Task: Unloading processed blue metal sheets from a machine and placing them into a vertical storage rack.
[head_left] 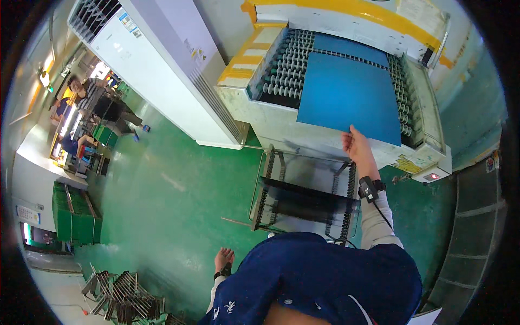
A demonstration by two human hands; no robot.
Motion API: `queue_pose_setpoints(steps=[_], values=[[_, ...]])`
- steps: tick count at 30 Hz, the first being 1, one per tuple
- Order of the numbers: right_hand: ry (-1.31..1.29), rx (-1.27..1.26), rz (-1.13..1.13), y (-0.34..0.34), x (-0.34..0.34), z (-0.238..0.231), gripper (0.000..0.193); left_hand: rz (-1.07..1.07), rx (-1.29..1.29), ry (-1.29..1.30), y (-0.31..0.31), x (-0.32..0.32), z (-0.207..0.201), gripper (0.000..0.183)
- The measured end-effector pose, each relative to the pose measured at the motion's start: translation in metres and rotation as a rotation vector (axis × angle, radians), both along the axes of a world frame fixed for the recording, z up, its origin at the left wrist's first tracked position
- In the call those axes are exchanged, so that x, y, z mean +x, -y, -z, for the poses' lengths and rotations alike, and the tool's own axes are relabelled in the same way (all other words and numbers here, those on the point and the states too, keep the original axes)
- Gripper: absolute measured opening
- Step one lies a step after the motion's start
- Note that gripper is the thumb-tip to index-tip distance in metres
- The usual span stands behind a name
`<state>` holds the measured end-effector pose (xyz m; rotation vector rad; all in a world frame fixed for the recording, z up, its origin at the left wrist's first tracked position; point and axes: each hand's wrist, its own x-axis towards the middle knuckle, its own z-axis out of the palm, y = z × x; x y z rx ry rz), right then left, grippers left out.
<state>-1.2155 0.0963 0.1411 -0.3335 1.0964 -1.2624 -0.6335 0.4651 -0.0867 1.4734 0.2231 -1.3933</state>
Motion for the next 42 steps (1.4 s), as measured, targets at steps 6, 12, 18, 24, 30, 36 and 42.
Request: queue_pose_setpoints(steps=[6, 12, 18, 24, 30, 36, 42], values=[[0.032, 0.051, 0.048, 0.012, -0.003, 0.003, 0.039, -0.024, 0.027, 0.036, 0.003, 0.000, 0.007, 0.043], [0.056, -0.041, -0.017, 0.014, -0.001, 0.012, 0.038, -0.015, -0.033, 0.075, -0.001, -0.006, 0.004, 0.036], [-0.168, -0.008, -0.111, -0.013, 0.021, -0.004, 0.035, -0.095, 0.018, 0.050, 0.012, -0.018, -0.012, 0.037], [-0.656, -0.151, -0.598, -0.062, 0.060, -0.006, 0.031, -0.075, 0.104, 0.089, 0.004, -0.027, -0.018, 0.039], [-1.061, -0.413, -0.933, -0.099, 0.090, 0.008, 0.039, -0.077, 0.063, 0.051, 0.002, -0.021, -0.008, 0.036], [-1.200, -0.355, -0.777, -0.115, 0.095, 0.031, 0.037, -0.112, 0.032, 0.034, -0.008, -0.019, -0.003, 0.029], [-1.099, -0.241, -0.733, -0.105, 0.090, 0.050, 0.043, -0.089, 0.053, -0.003, -0.025, -0.014, 0.005, 0.038]])
